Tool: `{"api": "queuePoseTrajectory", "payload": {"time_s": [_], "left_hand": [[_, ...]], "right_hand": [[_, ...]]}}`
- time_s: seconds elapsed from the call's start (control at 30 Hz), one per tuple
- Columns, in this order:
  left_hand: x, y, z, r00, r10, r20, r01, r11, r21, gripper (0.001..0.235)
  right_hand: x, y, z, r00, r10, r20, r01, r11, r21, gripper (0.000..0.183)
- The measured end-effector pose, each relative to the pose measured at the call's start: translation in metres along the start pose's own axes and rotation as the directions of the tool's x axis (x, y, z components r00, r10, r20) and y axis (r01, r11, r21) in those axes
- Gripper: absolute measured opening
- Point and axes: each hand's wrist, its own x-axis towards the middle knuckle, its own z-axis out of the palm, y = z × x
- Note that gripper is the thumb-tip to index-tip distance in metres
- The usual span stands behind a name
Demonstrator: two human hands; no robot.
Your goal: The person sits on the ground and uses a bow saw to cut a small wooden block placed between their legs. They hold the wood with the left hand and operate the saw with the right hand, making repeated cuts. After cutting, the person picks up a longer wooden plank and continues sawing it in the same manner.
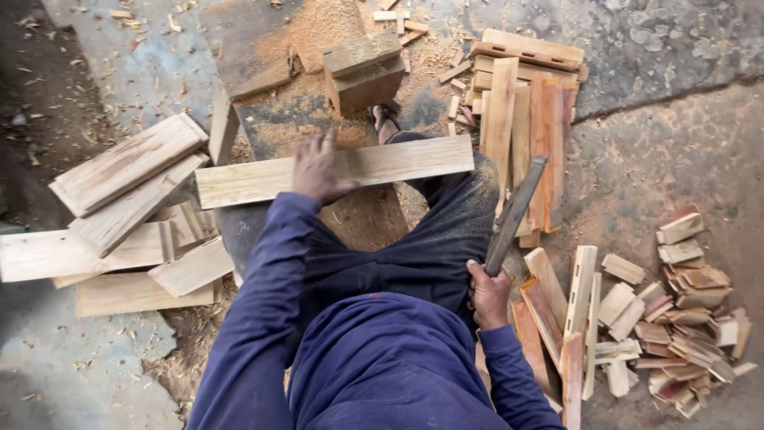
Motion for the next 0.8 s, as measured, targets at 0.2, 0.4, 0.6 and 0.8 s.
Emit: {"api": "queuePoseTrajectory", "payload": {"time_s": [0.2,0.4,0.6,0.8], "left_hand": [[-0.005,0.024,-0.002,0.985,0.01,0.171,-0.026,0.995,0.095,0.095],[-0.043,0.05,-0.012,0.97,0.213,-0.118,-0.2,0.973,0.114,0.061],[-0.046,0.061,-0.01,0.989,0.115,-0.094,-0.104,0.988,0.114,0.048],[-0.025,0.097,-0.005,0.875,0.081,0.477,-0.23,0.937,0.262,0.073]], "right_hand": [[-0.009,-0.005,0.004,1.0,0.003,-0.017,-0.003,1.0,0.022,0.026],[0.011,0.018,0.0,0.995,-0.09,0.031,0.087,0.993,0.084,0.03],[-0.009,-0.017,0.011,1.0,-0.01,-0.005,0.01,1.0,0.014,0.028],[-0.001,-0.002,0.007,0.997,-0.073,0.007,0.072,0.996,0.048,0.029]]}}
